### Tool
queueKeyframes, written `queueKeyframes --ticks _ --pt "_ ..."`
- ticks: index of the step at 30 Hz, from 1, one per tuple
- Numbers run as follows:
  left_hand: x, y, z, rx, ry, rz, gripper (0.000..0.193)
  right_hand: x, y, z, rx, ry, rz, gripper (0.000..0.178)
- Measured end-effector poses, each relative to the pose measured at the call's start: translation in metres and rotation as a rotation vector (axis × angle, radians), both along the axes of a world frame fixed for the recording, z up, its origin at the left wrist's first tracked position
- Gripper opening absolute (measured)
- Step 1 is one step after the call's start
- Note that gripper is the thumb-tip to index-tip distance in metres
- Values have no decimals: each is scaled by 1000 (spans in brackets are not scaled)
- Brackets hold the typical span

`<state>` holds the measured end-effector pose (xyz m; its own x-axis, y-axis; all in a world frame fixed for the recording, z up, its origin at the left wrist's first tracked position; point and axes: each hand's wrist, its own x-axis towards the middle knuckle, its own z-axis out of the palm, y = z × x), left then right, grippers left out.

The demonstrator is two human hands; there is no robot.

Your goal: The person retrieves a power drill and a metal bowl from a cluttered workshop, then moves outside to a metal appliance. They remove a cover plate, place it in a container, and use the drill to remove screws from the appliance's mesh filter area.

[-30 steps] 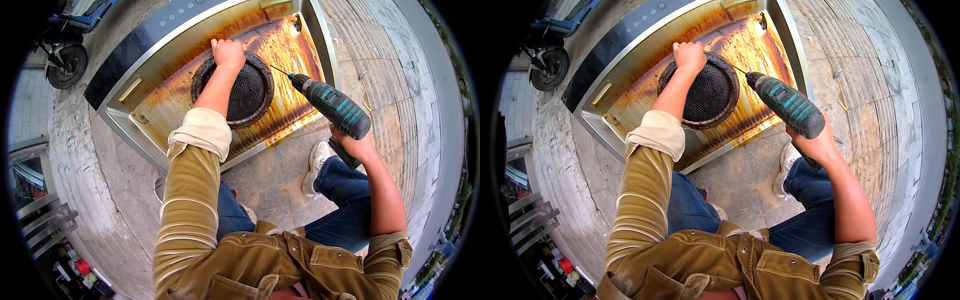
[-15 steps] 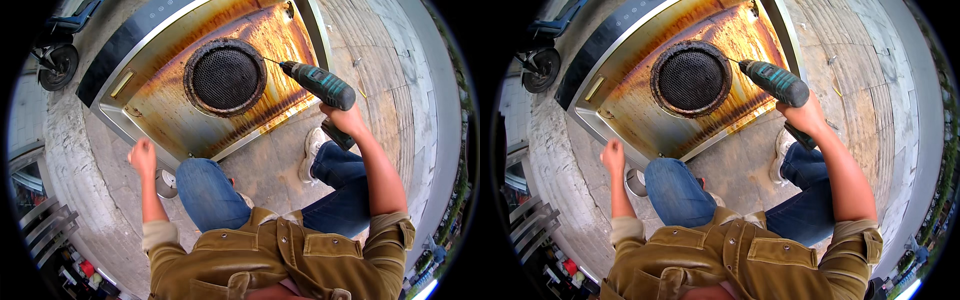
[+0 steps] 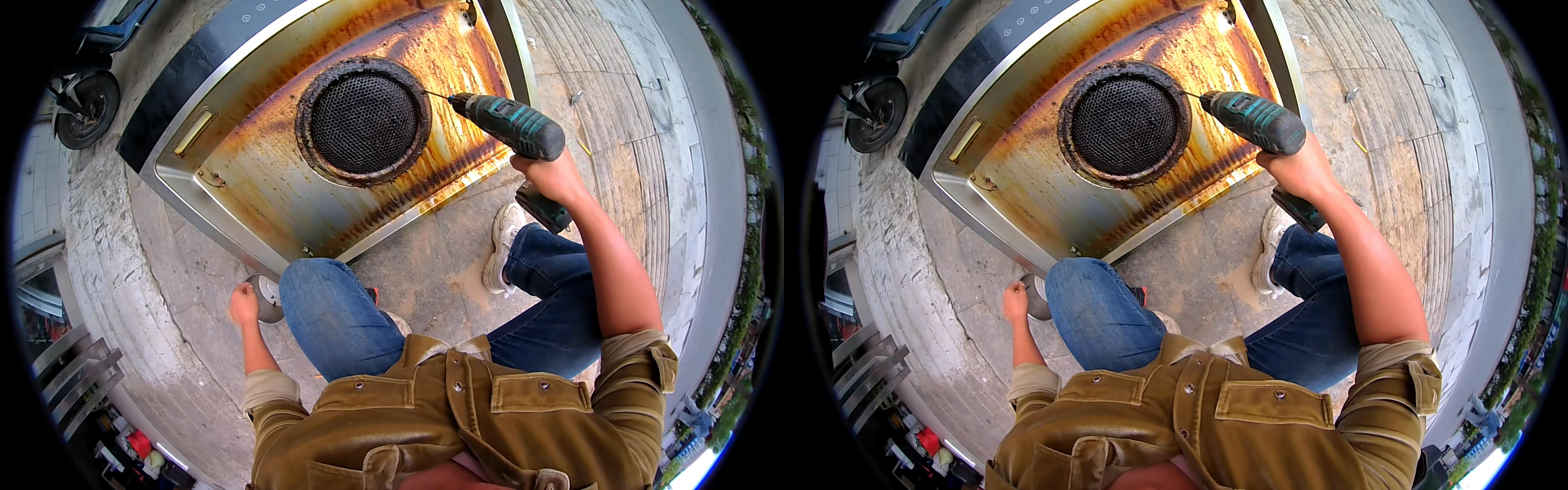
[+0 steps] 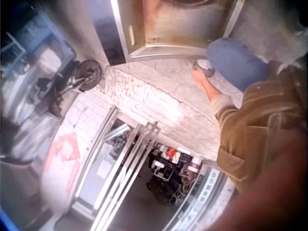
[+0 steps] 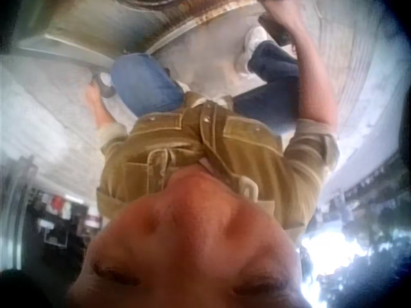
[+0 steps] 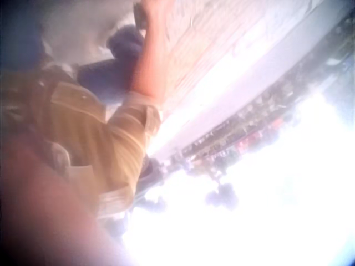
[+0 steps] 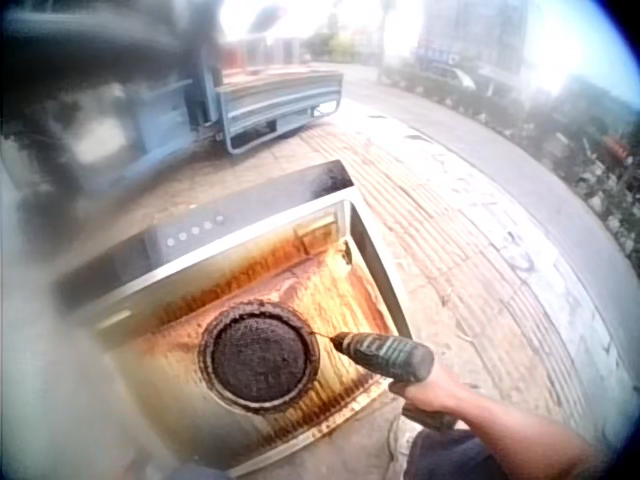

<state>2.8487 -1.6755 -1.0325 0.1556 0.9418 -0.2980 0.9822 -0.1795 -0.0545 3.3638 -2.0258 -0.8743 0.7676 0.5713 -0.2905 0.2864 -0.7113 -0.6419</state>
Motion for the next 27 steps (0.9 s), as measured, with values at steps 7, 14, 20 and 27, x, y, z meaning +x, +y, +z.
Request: queueKeyframes --ticks 7,14,20,27 --pt "51 17 23 79 -106 -88 23 -1 1 -1 18 -4 2 30" --pt "57 30 26 215 -126 -149 20 -4 0 0 -25 -2 -21 29" --pt "96 32 60 333 -322 -218 16 -9 0 4 -52 -15 -9 30" --pt "130 38 80 385 -391 -294 15 -9 2 6 -84 -46 -3 28"
